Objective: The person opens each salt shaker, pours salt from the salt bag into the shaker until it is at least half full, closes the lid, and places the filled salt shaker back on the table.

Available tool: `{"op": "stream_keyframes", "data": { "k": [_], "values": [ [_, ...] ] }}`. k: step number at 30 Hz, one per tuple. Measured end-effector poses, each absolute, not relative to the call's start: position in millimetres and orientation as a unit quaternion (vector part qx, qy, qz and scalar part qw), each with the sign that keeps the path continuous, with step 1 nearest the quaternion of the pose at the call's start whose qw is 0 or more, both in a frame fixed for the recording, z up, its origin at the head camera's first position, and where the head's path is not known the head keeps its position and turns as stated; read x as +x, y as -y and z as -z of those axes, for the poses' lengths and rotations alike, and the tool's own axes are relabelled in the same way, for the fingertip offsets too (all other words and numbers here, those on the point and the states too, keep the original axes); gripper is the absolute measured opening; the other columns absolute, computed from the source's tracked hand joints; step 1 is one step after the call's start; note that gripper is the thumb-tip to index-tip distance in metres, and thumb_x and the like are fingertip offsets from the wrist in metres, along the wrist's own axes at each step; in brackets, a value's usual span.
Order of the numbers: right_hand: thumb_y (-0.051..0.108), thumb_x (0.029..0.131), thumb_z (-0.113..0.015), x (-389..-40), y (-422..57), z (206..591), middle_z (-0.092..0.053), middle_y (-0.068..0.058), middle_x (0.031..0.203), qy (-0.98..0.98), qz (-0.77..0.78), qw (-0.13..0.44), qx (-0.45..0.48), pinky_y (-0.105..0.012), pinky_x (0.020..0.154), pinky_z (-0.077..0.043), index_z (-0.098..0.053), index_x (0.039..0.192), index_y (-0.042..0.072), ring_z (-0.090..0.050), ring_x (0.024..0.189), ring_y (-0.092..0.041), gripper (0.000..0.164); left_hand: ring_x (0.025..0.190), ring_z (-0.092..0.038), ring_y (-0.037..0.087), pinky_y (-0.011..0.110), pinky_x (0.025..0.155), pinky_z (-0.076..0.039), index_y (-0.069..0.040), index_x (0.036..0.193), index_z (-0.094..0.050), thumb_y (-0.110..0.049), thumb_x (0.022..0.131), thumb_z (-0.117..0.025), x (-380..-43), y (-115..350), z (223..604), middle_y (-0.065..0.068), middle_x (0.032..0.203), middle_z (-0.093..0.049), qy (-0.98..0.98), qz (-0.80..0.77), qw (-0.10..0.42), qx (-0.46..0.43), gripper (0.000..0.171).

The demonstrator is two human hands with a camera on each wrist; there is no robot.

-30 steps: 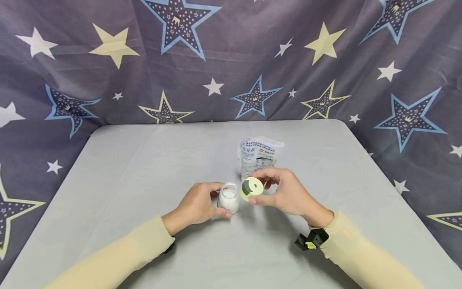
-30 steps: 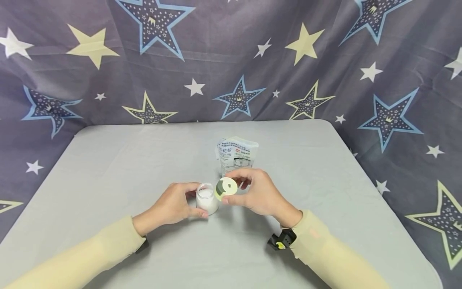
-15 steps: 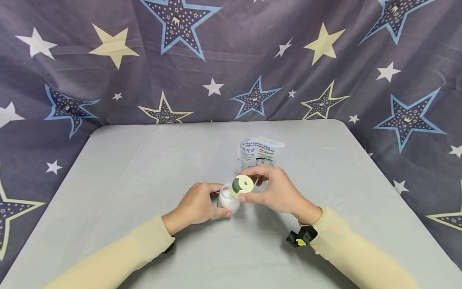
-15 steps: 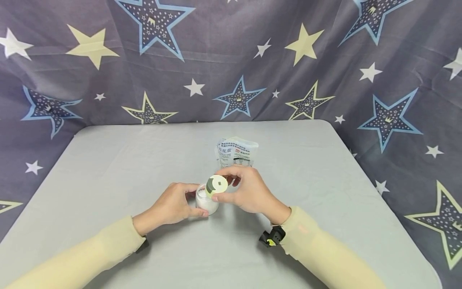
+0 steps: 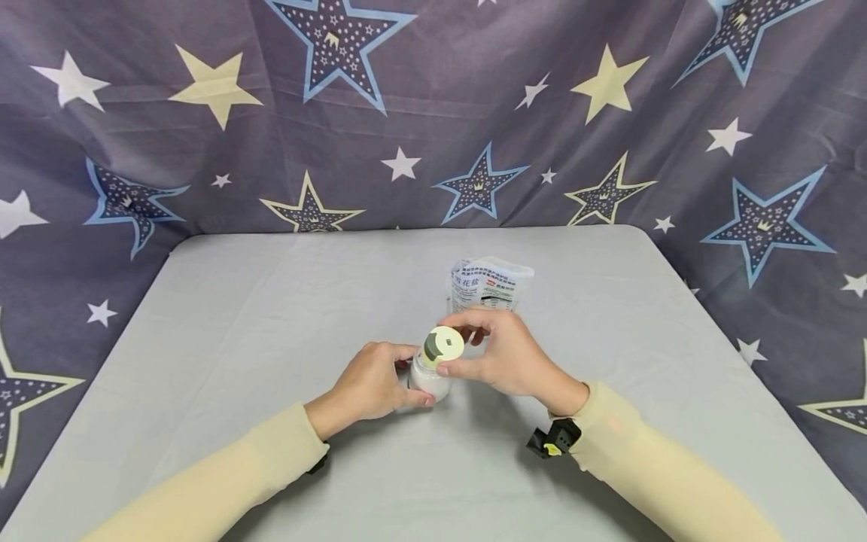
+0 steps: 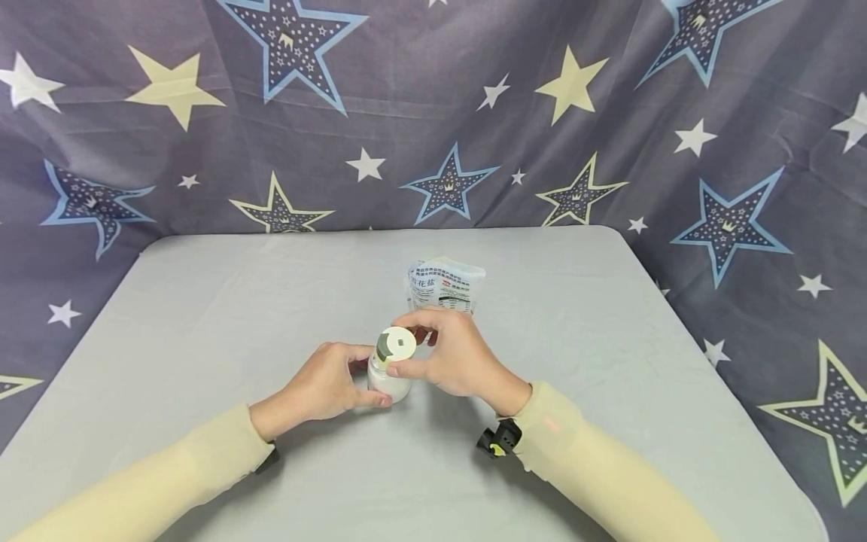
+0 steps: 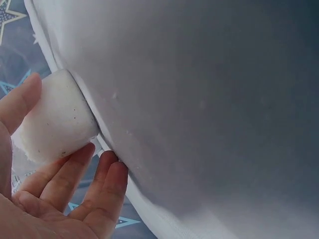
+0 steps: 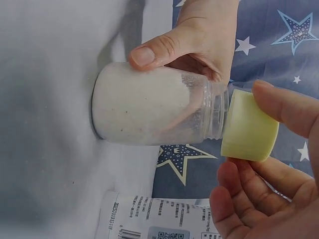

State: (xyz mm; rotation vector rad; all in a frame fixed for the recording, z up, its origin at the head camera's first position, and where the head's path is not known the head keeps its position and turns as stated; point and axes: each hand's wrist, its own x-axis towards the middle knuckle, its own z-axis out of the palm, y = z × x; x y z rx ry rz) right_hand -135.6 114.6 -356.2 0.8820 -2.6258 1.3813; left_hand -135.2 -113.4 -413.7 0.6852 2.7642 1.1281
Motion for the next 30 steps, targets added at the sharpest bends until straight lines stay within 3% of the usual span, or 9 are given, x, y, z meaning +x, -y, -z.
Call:
{"op": "stream_keyframes", "data": {
  "k": [14, 23, 30],
  "values": [
    [0.019, 0.072, -0.096, -138.7, -107.2, 358.0, -0.068, 0.010, 0.093, 0.857, -0.435, 0.006, 0.276, -0.037, 0.075, -0.052, -0.077, 0.111, 0.017, -0.063, 0.086, -0.020, 0.044, 0.090, -0.064, 0.010, 0.035, 0.082, -0.051, -0.021, 0.109, -0.080, -0.031, 0.063, -0.100, -134.6, 113.9, 411.8, -0.009, 0.098, -0.075, -0.903, -0.366, 0.044, 0.222, 0.051],
    [0.020, 0.071, -0.096, -137.6, -102.6, 355.9, -0.068, 0.011, 0.091, 0.864, -0.414, 0.015, 0.285, -0.032, 0.074, -0.051, -0.077, 0.111, 0.016, -0.061, 0.084, -0.011, 0.044, 0.086, -0.064, 0.014, 0.035, 0.078, -0.050, -0.021, 0.104, -0.079, -0.030, 0.064, -0.099, -135.3, 113.6, 411.8, -0.010, 0.092, -0.073, -0.901, -0.367, 0.048, 0.227, 0.045],
    [0.018, 0.070, -0.097, -136.2, -100.6, 355.8, -0.067, 0.009, 0.090, 0.865, -0.410, 0.021, 0.290, -0.038, 0.072, -0.053, -0.077, 0.110, 0.014, -0.063, 0.084, -0.021, 0.045, 0.084, -0.063, 0.013, 0.034, 0.077, -0.049, -0.021, 0.106, -0.079, -0.031, 0.064, -0.099, -135.4, 113.6, 411.8, -0.012, 0.090, -0.072, -0.902, -0.362, 0.045, 0.230, 0.047]
  ]
}}
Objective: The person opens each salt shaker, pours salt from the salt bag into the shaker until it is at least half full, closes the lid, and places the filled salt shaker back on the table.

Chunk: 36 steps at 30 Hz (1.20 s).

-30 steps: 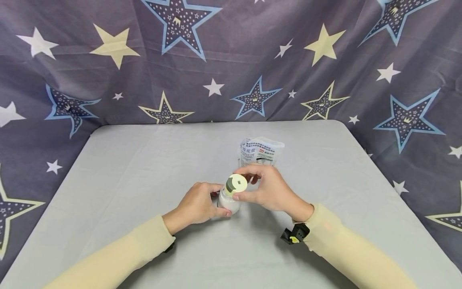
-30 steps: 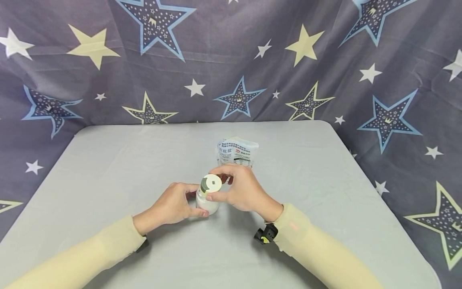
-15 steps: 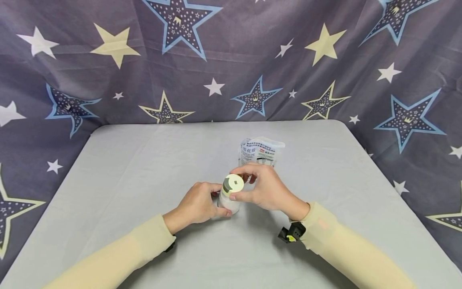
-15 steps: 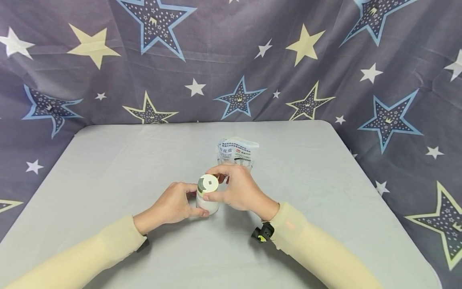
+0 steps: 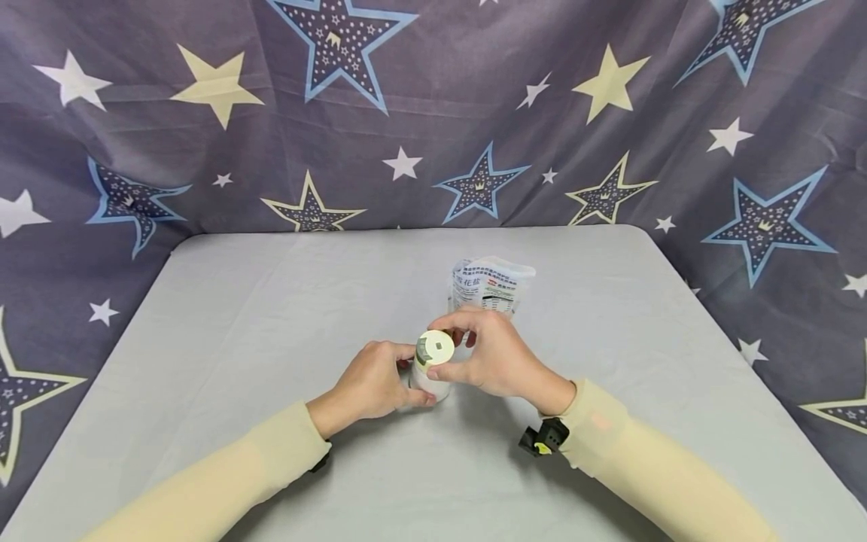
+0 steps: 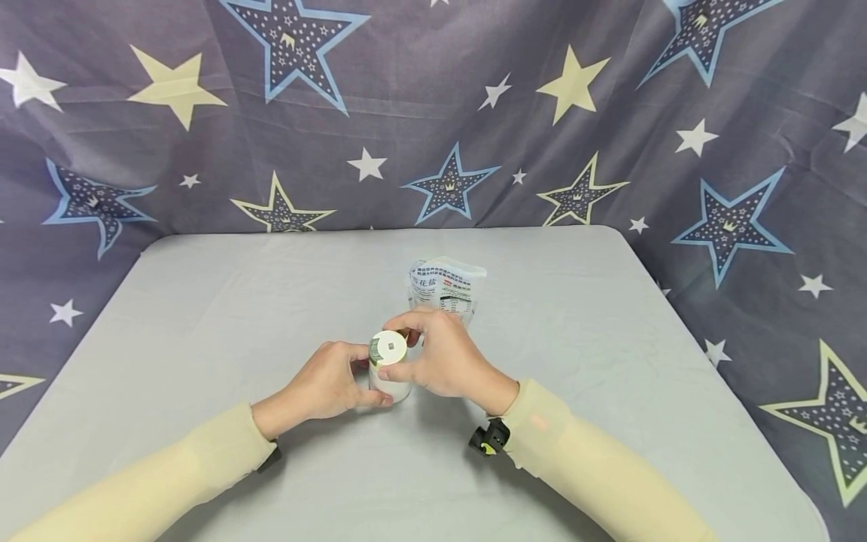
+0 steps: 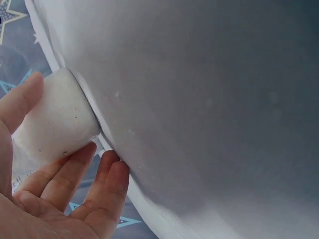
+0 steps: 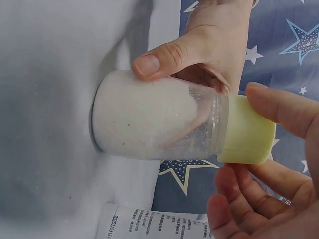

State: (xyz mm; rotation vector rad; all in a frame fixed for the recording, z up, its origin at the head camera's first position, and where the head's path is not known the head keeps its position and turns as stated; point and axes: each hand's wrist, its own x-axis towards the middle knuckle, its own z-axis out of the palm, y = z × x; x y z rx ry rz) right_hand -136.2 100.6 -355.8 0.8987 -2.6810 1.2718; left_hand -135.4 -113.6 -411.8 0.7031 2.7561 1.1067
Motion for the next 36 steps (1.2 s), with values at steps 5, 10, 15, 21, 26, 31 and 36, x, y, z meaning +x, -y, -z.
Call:
{"op": "stream_keyframes", "data": {
  "k": [5, 10, 15, 21, 26, 31, 36],
  "values": [
    [0.019, 0.069, -0.097, -136.4, -99.8, 356.8, -0.066, 0.010, 0.090, 0.868, -0.403, 0.021, 0.290, -0.045, 0.072, -0.054, -0.077, 0.109, 0.015, -0.063, 0.083, -0.018, 0.045, 0.081, -0.061, 0.013, 0.034, 0.075, -0.048, -0.022, 0.101, -0.079, -0.032, 0.064, -0.099, -135.7, 113.9, 412.1, -0.012, 0.087, -0.070, -0.902, -0.361, 0.043, 0.234, 0.044],
    [0.019, 0.069, -0.097, -136.8, -98.5, 357.9, -0.065, 0.010, 0.090, 0.868, -0.396, 0.025, 0.297, -0.044, 0.072, -0.054, -0.077, 0.108, 0.015, -0.062, 0.083, -0.017, 0.044, 0.079, -0.059, 0.010, 0.033, 0.073, -0.048, -0.023, 0.100, -0.078, -0.032, 0.064, -0.099, -136.2, 114.0, 412.0, -0.012, 0.086, -0.070, -0.903, -0.358, 0.043, 0.235, 0.042],
    [0.019, 0.068, -0.097, -136.5, -98.5, 357.1, -0.065, 0.010, 0.089, 0.870, -0.393, 0.027, 0.297, -0.042, 0.071, -0.054, -0.078, 0.107, 0.015, -0.063, 0.083, -0.018, 0.043, 0.079, -0.058, 0.011, 0.033, 0.073, -0.047, -0.024, 0.099, -0.078, -0.032, 0.064, -0.099, -136.3, 113.7, 411.9, -0.010, 0.086, -0.070, -0.903, -0.358, 0.045, 0.234, 0.042],
    [0.019, 0.069, -0.096, -136.6, -100.2, 357.3, -0.065, 0.010, 0.090, 0.872, -0.390, 0.024, 0.294, -0.036, 0.070, -0.052, -0.077, 0.105, 0.017, -0.063, 0.082, -0.017, 0.040, 0.080, -0.058, 0.013, 0.034, 0.073, -0.048, -0.023, 0.101, -0.077, -0.032, 0.064, -0.099, -135.6, 112.8, 410.4, -0.009, 0.087, -0.069, -0.905, -0.354, 0.053, 0.228, 0.044],
    [0.017, 0.070, -0.095, -136.5, -104.1, 359.2, -0.066, 0.011, 0.089, 0.871, -0.400, 0.018, 0.284, -0.035, 0.070, -0.052, -0.077, 0.104, 0.018, -0.064, 0.082, -0.018, 0.038, 0.088, -0.061, 0.014, 0.037, 0.079, -0.049, -0.021, 0.115, -0.077, -0.034, 0.064, -0.099, -134.9, 111.8, 409.0, -0.011, 0.095, -0.071, -0.910, -0.348, 0.055, 0.220, 0.057],
    [0.016, 0.071, -0.094, -136.2, -108.7, 359.9, -0.067, 0.011, 0.089, 0.870, -0.409, 0.013, 0.274, -0.034, 0.070, -0.051, -0.077, 0.104, 0.018, -0.062, 0.082, -0.012, 0.038, 0.092, -0.063, 0.016, 0.037, 0.082, -0.051, -0.018, 0.121, -0.076, -0.035, 0.063, -0.100, -135.9, 110.6, 408.6, -0.008, 0.103, -0.073, -0.910, -0.345, 0.054, 0.224, 0.065],
    [0.015, 0.070, -0.094, -136.3, -113.8, 361.3, -0.068, 0.010, 0.089, 0.867, -0.419, 0.015, 0.270, -0.039, 0.072, -0.052, -0.077, 0.105, 0.017, -0.061, 0.081, -0.012, 0.039, 0.091, -0.063, 0.015, 0.037, 0.081, -0.051, -0.018, 0.121, -0.076, -0.036, 0.061, -0.101, -136.6, 108.4, 408.4, -0.006, 0.106, -0.074, -0.912, -0.336, 0.050, 0.230, 0.068]
  ]
}}
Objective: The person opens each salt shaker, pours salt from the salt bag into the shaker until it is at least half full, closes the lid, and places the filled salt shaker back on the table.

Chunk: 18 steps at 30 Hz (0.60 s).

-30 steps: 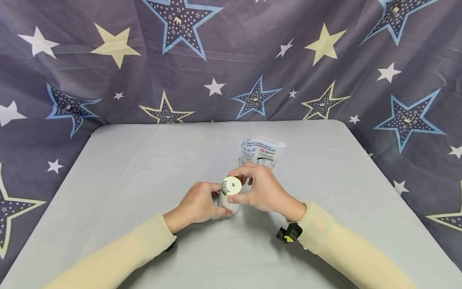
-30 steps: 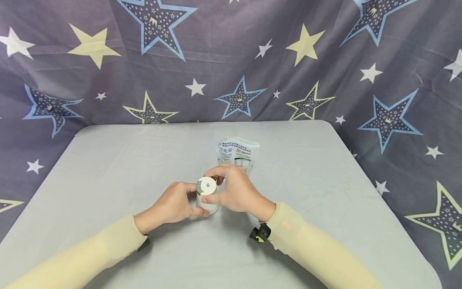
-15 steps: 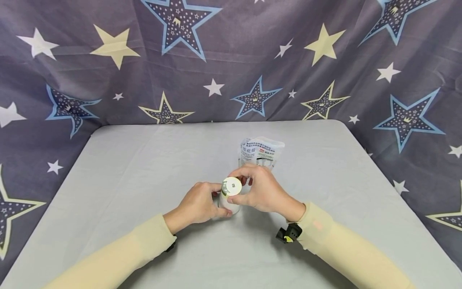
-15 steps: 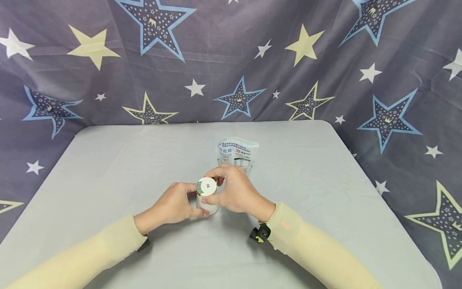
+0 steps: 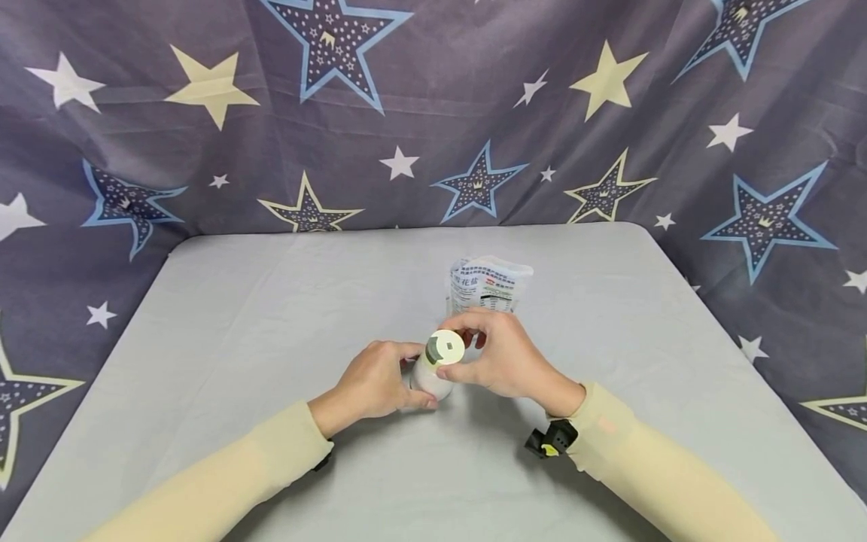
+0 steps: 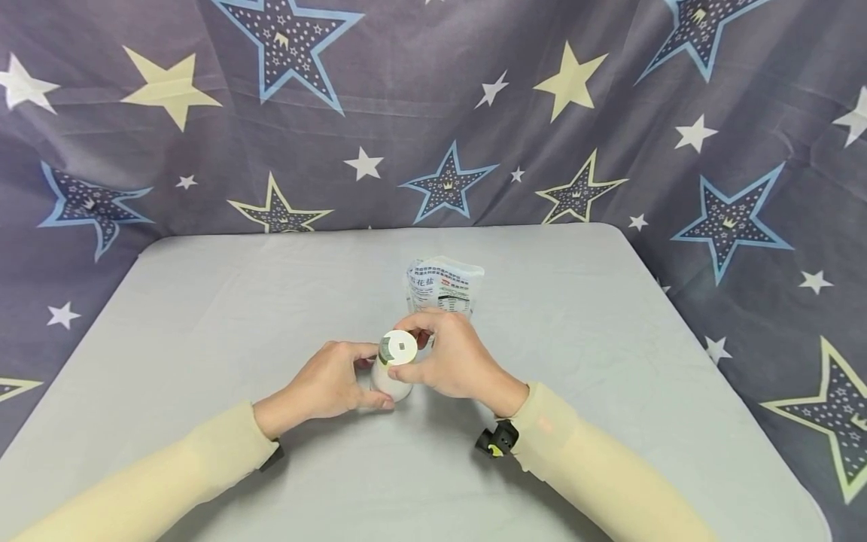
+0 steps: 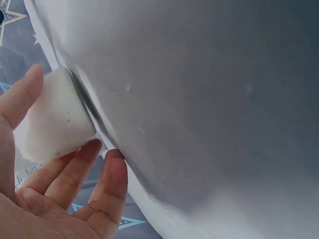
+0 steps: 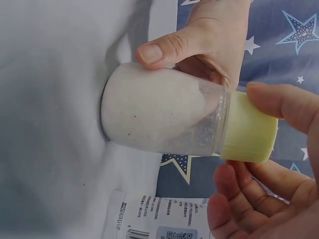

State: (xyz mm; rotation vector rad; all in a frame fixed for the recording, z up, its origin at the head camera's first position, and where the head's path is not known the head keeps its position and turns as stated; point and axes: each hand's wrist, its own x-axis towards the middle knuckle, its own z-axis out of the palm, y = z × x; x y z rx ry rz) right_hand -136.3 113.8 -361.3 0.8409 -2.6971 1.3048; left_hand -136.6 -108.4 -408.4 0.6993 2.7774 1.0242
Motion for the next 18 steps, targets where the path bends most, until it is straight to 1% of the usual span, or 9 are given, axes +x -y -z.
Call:
{"op": "stream_keyframes", "data": {
  "k": [3, 6, 12, 18],
  "values": [
    [0.015, 0.070, -0.094, -135.9, -116.6, 362.3, -0.069, 0.009, 0.091, 0.865, -0.425, 0.015, 0.268, -0.043, 0.073, -0.053, -0.077, 0.106, 0.015, -0.062, 0.081, -0.013, 0.040, 0.086, -0.060, 0.013, 0.035, 0.077, -0.050, -0.018, 0.121, -0.076, -0.035, 0.060, -0.101, -136.4, 107.2, 408.6, -0.006, 0.103, -0.074, -0.912, -0.335, 0.050, 0.232, 0.068],
    [0.015, 0.070, -0.094, -135.7, -119.7, 363.6, -0.069, 0.009, 0.093, 0.865, -0.426, 0.018, 0.264, -0.043, 0.073, -0.054, -0.077, 0.109, 0.013, -0.062, 0.081, -0.013, 0.042, 0.082, -0.058, 0.011, 0.034, 0.075, -0.049, -0.018, 0.120, -0.076, -0.035, 0.060, -0.101, -136.5, 106.2, 409.1, -0.008, 0.101, -0.073, -0.911, -0.335, 0.049, 0.235, 0.068],
    [0.015, 0.070, -0.095, -135.1, -126.1, 366.7, -0.069, 0.009, 0.092, 0.866, -0.429, 0.026, 0.256, -0.039, 0.071, -0.054, -0.077, 0.108, 0.015, -0.062, 0.080, -0.013, 0.042, 0.081, -0.060, 0.010, 0.032, 0.075, -0.050, -0.019, 0.119, -0.075, -0.031, 0.061, -0.101, -137.1, 104.3, 409.8, -0.009, 0.098, -0.072, -0.901, -0.353, 0.054, 0.246, 0.065],
    [0.013, 0.070, -0.095, -133.8, -130.1, 368.5, -0.070, 0.008, 0.090, 0.861, -0.443, 0.024, 0.247, -0.039, 0.070, -0.053, -0.076, 0.107, 0.015, -0.063, 0.080, -0.018, 0.041, 0.080, -0.062, 0.010, 0.030, 0.074, -0.051, -0.017, 0.120, -0.074, -0.025, 0.063, -0.101, -137.7, 102.6, 409.4, -0.007, 0.097, -0.073, -0.892, -0.369, 0.057, 0.255, 0.063]
  ]
}}
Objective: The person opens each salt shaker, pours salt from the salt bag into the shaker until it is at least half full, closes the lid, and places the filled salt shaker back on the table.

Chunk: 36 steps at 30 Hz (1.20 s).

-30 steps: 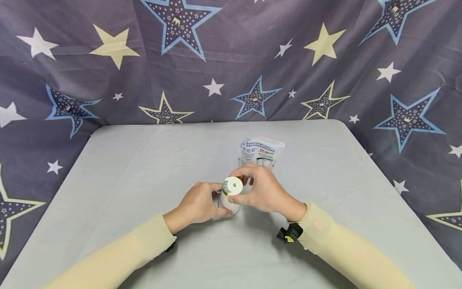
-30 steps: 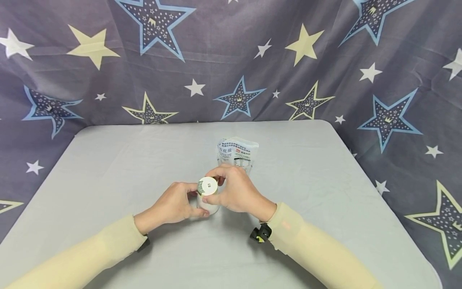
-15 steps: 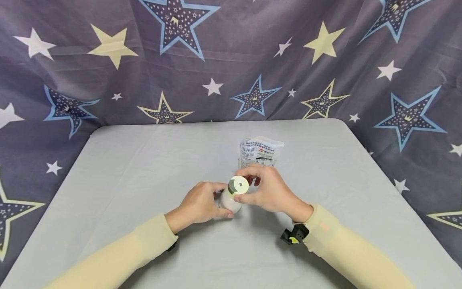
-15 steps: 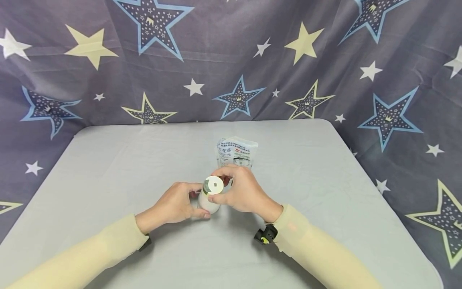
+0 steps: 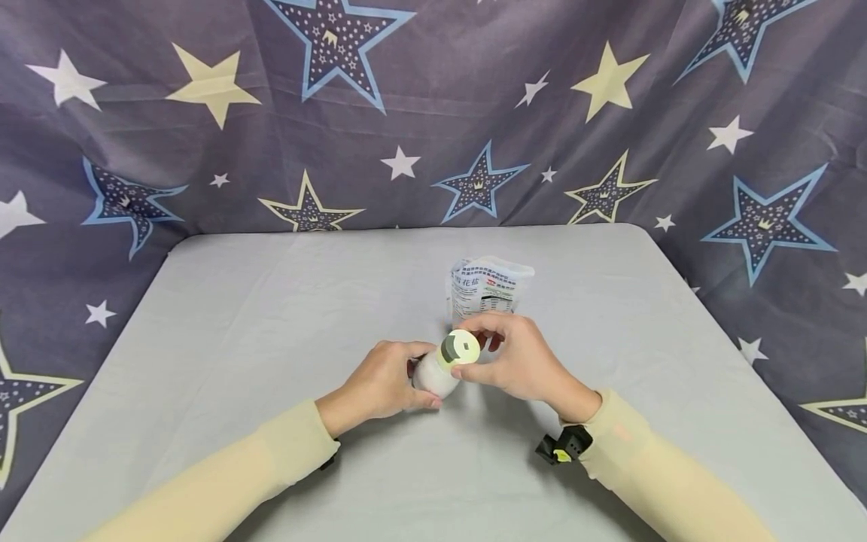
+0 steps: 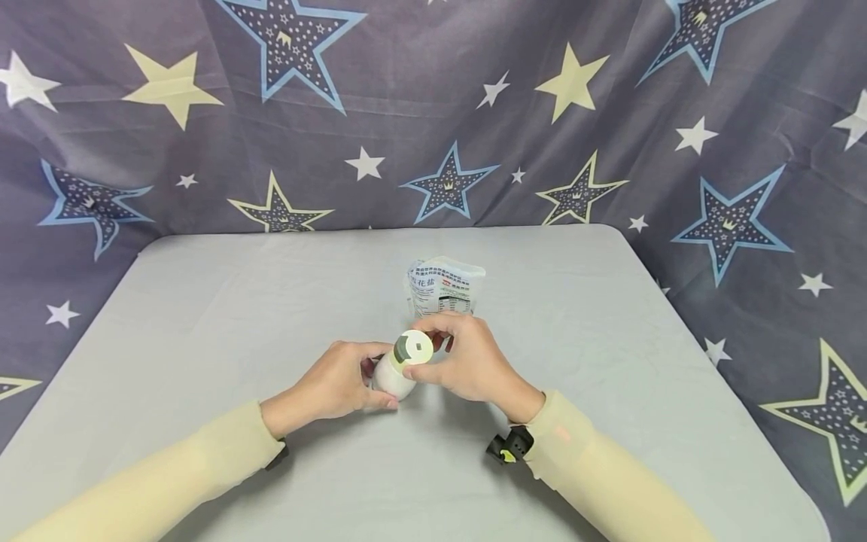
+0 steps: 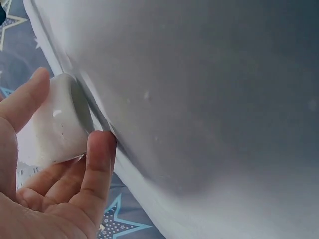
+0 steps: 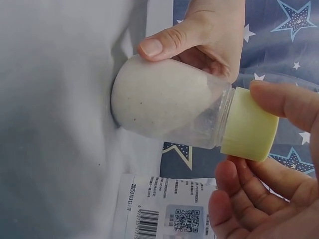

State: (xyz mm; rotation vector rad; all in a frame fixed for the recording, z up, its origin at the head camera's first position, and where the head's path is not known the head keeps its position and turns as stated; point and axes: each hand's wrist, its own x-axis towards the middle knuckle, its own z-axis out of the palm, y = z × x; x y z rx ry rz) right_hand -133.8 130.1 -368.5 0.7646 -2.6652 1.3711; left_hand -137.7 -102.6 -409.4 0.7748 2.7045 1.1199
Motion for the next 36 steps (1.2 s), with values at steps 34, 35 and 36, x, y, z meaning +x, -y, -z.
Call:
{"op": "stream_keyframes", "data": {
  "k": [34, 35, 36],
  "values": [
    [0.035, 0.072, -0.094, -120.6, -126.4, 376.6, -0.060, 0.009, 0.079, 0.892, -0.356, 0.144, 0.236, -0.028, 0.063, -0.048, -0.065, 0.085, 0.018, -0.057, 0.071, -0.015, 0.036, 0.076, -0.063, 0.010, 0.030, 0.070, -0.053, -0.015, 0.115, -0.077, -0.019, 0.064, -0.100, -137.8, 97.6, 407.2, -0.005, 0.093, -0.073, -0.888, -0.373, 0.065, 0.260, 0.055],
    [0.036, 0.072, -0.094, -120.3, -126.5, 376.6, -0.059, 0.009, 0.078, 0.892, -0.354, 0.148, 0.238, -0.028, 0.062, -0.047, -0.065, 0.085, 0.018, -0.057, 0.071, -0.016, 0.036, 0.076, -0.063, 0.010, 0.030, 0.070, -0.053, -0.015, 0.115, -0.077, -0.019, 0.064, -0.100, -138.0, 97.6, 407.1, -0.005, 0.093, -0.074, -0.889, -0.372, 0.064, 0.261, 0.056],
    [0.037, 0.073, -0.094, -120.4, -126.6, 377.0, -0.059, 0.009, 0.078, 0.892, -0.352, 0.152, 0.241, -0.028, 0.062, -0.047, -0.064, 0.084, 0.018, -0.056, 0.070, -0.016, 0.037, 0.076, -0.063, 0.010, 0.030, 0.070, -0.053, -0.015, 0.114, -0.077, -0.019, 0.064, -0.100, -138.1, 97.5, 407.0, -0.005, 0.093, -0.074, -0.889, -0.370, 0.064, 0.262, 0.055]
  ]
}}
